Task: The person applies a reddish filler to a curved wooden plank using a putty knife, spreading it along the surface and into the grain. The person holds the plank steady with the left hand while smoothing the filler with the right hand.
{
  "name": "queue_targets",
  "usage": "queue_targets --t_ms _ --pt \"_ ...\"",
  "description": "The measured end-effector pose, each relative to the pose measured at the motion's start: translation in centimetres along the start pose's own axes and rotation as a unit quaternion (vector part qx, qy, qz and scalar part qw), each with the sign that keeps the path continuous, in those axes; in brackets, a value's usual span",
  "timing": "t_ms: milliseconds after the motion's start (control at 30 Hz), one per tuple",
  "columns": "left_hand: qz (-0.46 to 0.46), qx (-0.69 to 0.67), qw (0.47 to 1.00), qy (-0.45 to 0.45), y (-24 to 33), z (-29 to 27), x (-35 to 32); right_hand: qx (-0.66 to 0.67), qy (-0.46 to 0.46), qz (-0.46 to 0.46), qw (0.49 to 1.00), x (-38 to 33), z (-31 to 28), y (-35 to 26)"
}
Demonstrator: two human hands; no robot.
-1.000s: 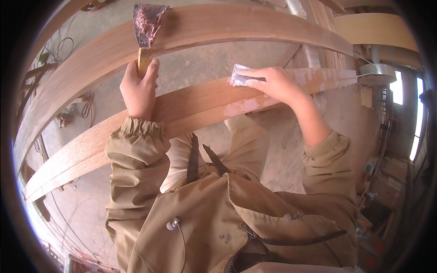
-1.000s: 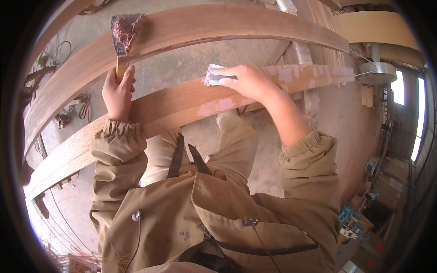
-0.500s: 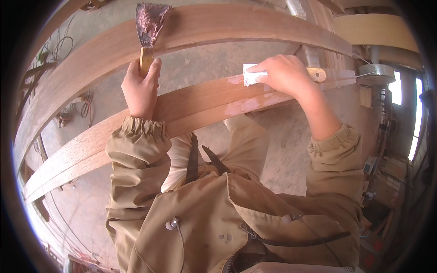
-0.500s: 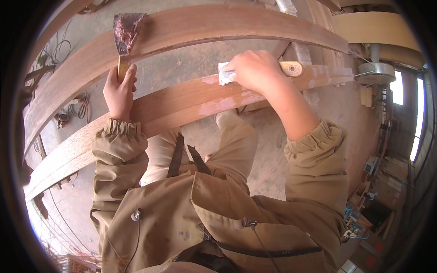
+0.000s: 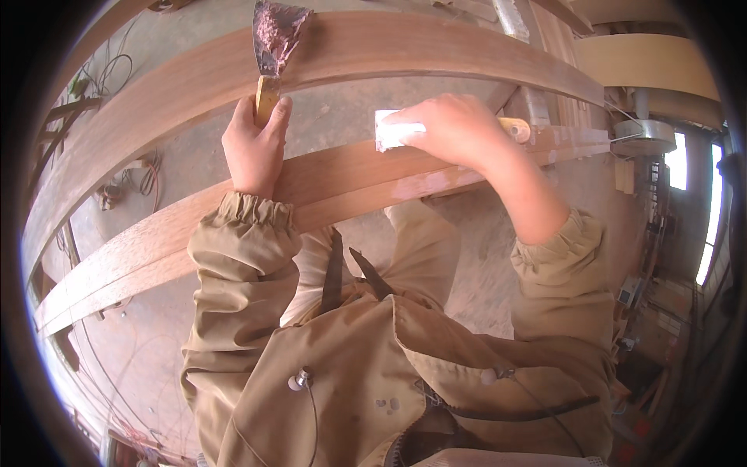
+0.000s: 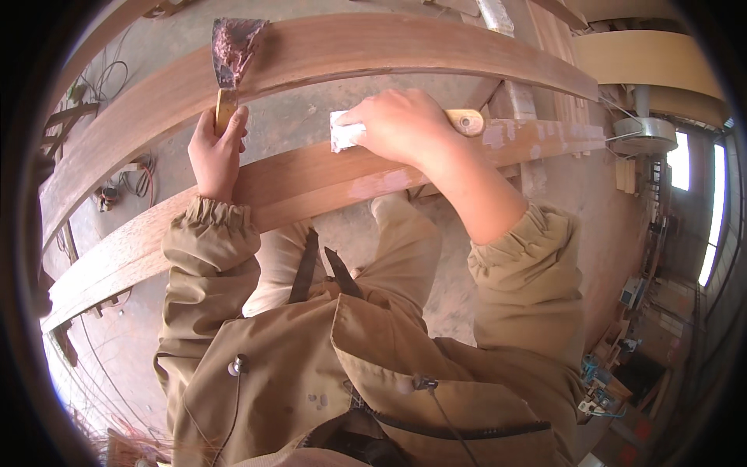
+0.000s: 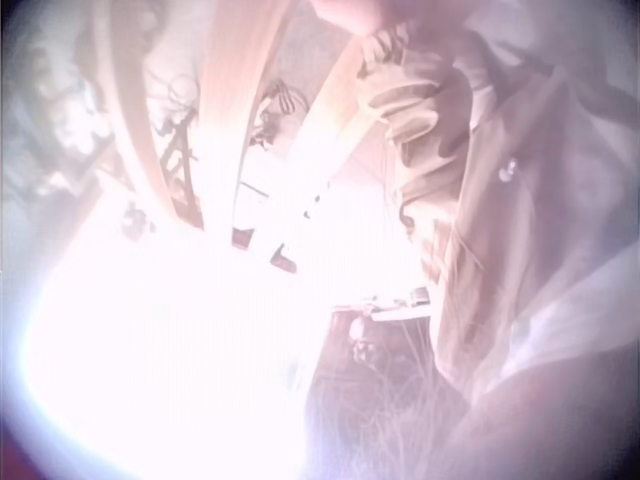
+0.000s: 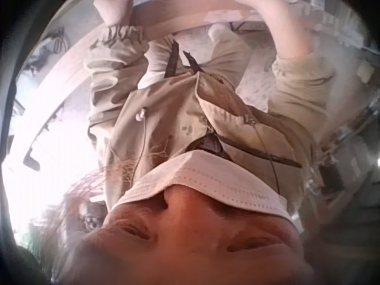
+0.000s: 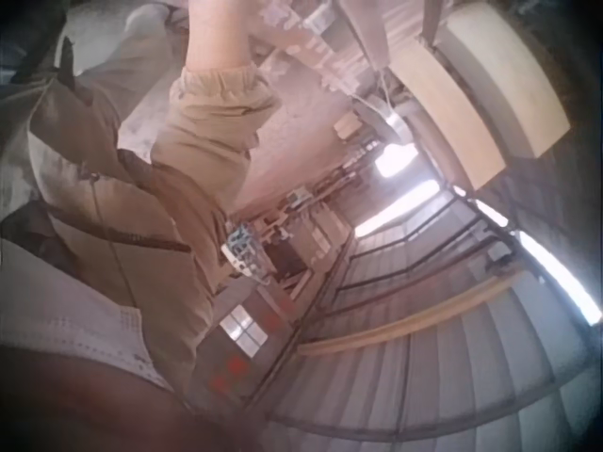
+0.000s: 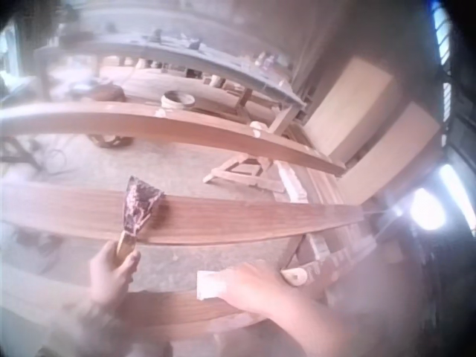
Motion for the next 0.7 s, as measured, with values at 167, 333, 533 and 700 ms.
queue_targets --t_ms 167,333,533,700 --pt "0.008 0.006 1.000 0.003 -0.5 0.0 0.1 0.061 -0.027 0.004 0.998 0.1 0.8 3.1" --pt "0.026 0.020 0.999 0.005 -0.6 0.2 0.3 0.030 -0.007 -0.010 0.999 0.3 -0.4 1.5" --pt "0.036 0.019 0.999 0.006 -0.5 0.3 0.2 0.098 -0.038 -0.001 0.994 0.8 1.0 2.7" --pt "0.012 0.018 1.000 0.003 -0.5 0.2 0.1 0.188 -0.073 0.028 0.979 1.3 0.6 3.3"
Point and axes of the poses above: each hand's wrist, its own x-axis towards the middle knuckle, its own z-axis out of the palm, y = z × x, the point moved 4 cm from there along x, towards the middle knuckle, and after that the axes turned 7 degrees about z, right-handed, at the moved point
